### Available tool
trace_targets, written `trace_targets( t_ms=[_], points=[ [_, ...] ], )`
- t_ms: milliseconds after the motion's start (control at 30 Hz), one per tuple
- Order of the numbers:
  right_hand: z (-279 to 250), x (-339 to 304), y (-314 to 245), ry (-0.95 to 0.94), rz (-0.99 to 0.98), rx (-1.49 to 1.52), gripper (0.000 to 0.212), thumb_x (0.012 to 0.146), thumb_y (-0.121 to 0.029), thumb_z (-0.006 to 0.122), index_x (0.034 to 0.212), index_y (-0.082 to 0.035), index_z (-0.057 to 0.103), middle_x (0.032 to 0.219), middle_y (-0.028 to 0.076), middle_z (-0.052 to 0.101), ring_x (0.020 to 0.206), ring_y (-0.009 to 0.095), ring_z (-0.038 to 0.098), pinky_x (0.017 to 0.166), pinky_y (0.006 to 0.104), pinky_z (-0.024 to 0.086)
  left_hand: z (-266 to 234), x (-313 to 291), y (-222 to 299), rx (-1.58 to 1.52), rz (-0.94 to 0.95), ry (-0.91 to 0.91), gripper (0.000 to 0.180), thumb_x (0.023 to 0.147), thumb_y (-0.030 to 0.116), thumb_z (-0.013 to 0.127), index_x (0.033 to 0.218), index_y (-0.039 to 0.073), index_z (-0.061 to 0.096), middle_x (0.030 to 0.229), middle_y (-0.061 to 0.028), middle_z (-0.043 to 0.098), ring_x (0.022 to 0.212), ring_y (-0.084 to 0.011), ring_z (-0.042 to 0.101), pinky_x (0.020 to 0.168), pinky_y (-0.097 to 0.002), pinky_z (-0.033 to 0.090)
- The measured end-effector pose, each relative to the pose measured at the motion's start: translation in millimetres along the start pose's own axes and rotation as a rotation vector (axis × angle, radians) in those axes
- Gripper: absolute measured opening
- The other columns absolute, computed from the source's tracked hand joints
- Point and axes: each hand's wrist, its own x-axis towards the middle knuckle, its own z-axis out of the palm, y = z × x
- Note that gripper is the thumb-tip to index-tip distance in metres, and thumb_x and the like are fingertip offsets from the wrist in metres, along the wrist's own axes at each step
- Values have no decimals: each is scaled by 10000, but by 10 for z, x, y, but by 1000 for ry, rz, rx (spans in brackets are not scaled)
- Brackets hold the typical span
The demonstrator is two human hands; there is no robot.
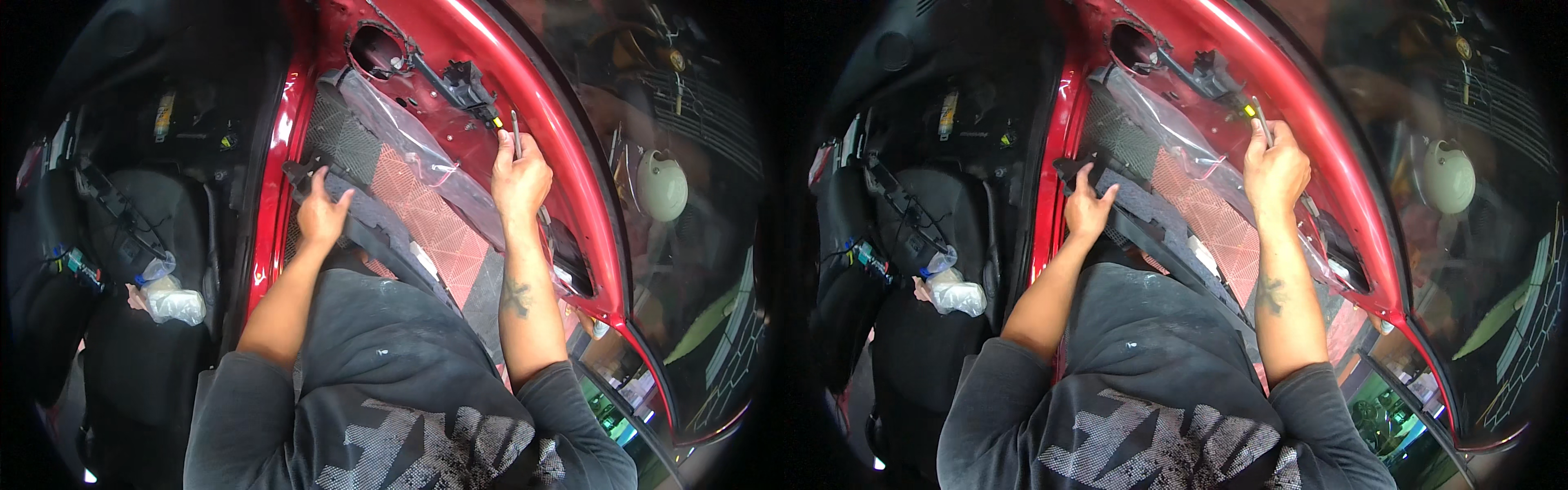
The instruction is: The person removes a car door panel, uses a screwdriver to adjust components inside the door, and then reattaches the panel. The task involves handling the door panel and using a screwdriver to secure parts within the door frame.
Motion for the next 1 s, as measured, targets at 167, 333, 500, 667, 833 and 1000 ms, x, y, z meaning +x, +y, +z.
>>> trace_targets(
  t_ms=[167, 333, 500, 667, 833, 1000],
  points=[
    [97, -37, 53, 95, -14, 6, 231, 1013, -336, 759, 1086, -124, 814, 828, 201, 786, 816, 436, 788, 758, 542, 599, -189, 217, 1471, -769, 195, -260, 593, 1025, 533, 780, 1290, 3, 781, 928, -59, 781, 771, -108, 606, 750, -302, 521],
    [98, -42, 40, 111, -23, 35, 193, 978, -294, 766, 1107, -160, 816, 893, 188, 797, 848, 432, 787, 776, 547, 603, -219, 737, 2331, -887, 74, -488, 515, 1128, 508, 646, 967, 22, 699, 811, -9, 648, 755, -109, 587, 670, -330, 486],
    [3, -193, 5, 83, -82, 133, 181, 967, -239, 833, 1096, -112, 846, 1083, 128, 819, 975, 347, 804, 852, 442, 631, -129, 723, 2230, -1300, -84, -696, 348, 1185, 438, 555, 973, 162, 562, 761, 62, 420, 683, -80, 411, 608, -281, 357],
    [3, -213, 3, 126, -78, 137, 158, 958, -237, 830, 1088, -149, 846, 1046, 76, 818, 888, 339, 801, 769, 455, 630, -104, 763, 2211, -1396, -76, -748, 290, 1197, 362, 543, 1010, 142, 571, 793, 46, 436, 712, -103, 433, 654, -298, 397],
    [-9, -195, 39, 135, -105, 156, 157, 964, -239, 829, 1086, -142, 848, 1034, 74, 816, 880, 337, 798, 756, 454, 624, -144, 737, 2232, -1414, -93, -744, 240, 1183, 303, 567, 1010, 138, 591, 799, 45, 456, 726, -108, 462, 660, -302, 410],
    [-23, -193, 24, 136, -106, 166, 165, 966, -252, 831, 1082, -135, 847, 1024, 69, 814, 877, 335, 795, 763, 451, 625, -95, 810, 2156, -1432, -72, -757, 223, 1169, 274, 590, 1001, 128, 609, 813, 40, 492, 736, -111, 487, 674, -304, 426]
  ],
)
